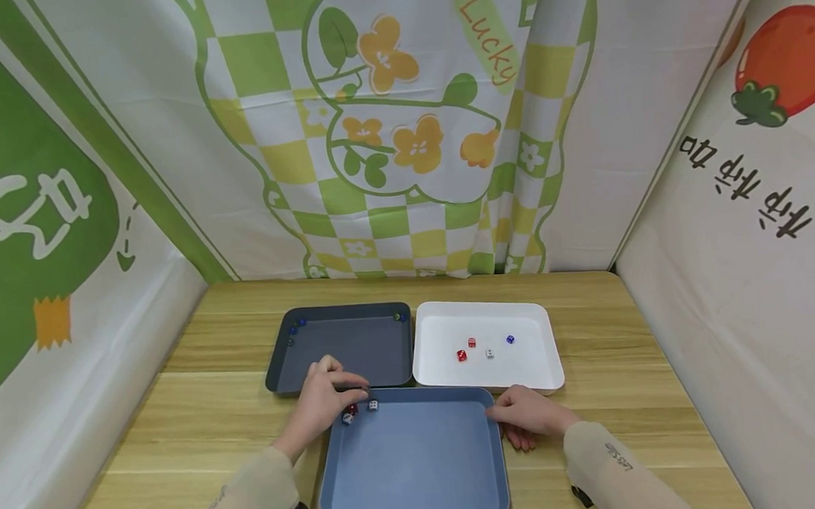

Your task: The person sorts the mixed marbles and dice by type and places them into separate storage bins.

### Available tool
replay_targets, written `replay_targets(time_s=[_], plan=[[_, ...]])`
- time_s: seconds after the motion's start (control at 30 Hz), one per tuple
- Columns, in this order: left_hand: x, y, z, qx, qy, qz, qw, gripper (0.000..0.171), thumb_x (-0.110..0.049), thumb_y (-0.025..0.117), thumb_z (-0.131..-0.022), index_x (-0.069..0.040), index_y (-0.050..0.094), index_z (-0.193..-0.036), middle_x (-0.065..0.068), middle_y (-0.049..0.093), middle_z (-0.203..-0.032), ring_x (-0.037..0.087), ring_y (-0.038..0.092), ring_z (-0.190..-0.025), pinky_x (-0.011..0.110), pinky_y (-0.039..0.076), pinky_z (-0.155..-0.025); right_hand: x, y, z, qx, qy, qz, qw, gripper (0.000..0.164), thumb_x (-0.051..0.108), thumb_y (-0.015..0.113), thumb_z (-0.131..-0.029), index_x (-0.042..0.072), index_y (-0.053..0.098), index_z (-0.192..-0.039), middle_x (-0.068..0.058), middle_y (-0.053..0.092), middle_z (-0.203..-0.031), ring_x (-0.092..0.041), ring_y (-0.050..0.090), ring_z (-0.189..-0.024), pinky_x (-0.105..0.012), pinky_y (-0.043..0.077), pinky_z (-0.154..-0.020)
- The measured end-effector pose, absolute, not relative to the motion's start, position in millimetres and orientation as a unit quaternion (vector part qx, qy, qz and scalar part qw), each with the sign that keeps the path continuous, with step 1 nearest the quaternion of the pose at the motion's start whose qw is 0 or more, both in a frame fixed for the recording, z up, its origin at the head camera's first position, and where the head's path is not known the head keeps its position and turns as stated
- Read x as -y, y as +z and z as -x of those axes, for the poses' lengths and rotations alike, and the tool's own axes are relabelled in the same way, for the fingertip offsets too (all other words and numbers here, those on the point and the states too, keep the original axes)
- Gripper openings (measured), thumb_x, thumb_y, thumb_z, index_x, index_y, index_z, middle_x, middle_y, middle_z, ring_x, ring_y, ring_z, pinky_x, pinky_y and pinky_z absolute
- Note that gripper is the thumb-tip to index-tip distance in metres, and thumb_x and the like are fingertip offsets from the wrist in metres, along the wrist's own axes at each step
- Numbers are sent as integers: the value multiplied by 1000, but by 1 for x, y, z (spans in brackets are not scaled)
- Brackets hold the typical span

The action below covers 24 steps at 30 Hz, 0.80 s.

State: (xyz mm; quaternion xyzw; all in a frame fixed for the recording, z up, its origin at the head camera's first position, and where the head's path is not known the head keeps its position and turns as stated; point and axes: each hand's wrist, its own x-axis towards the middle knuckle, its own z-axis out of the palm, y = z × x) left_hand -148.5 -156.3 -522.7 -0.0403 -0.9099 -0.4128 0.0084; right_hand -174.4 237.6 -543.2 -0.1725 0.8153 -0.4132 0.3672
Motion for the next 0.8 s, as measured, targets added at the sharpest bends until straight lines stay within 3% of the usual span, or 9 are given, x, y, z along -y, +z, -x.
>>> replay_targets(time_s=[0.2,0.57,0.8], plan=[[164,-522,163,906,-421,35,7,11,-20,86,-84,-25,83,-93,-1,39,-93,21,32,-92,33,33,-73,-237,-542,174,-814,-414,170,369,51,35,56,-104,0,66,-68,0,59,-52,-9,51,-41,-20,41,-43],[179,-521,192,902,-430,44,15,17,-21,85,-85,-21,83,-102,-1,49,-93,22,37,-91,35,38,-75,-235,-537,172,-817,-417,160,365,53,33,57,-104,-8,65,-72,-2,58,-53,-11,51,-41,-22,42,-43],[188,-524,213,902,-427,51,33,15,-19,86,-83,-21,83,-98,0,50,-89,22,39,-88,34,37,-76,-235,-540,172,-817,-415,158,369,49,35,56,-104,4,65,-67,1,59,-52,-9,51,-41,-20,41,-42]])
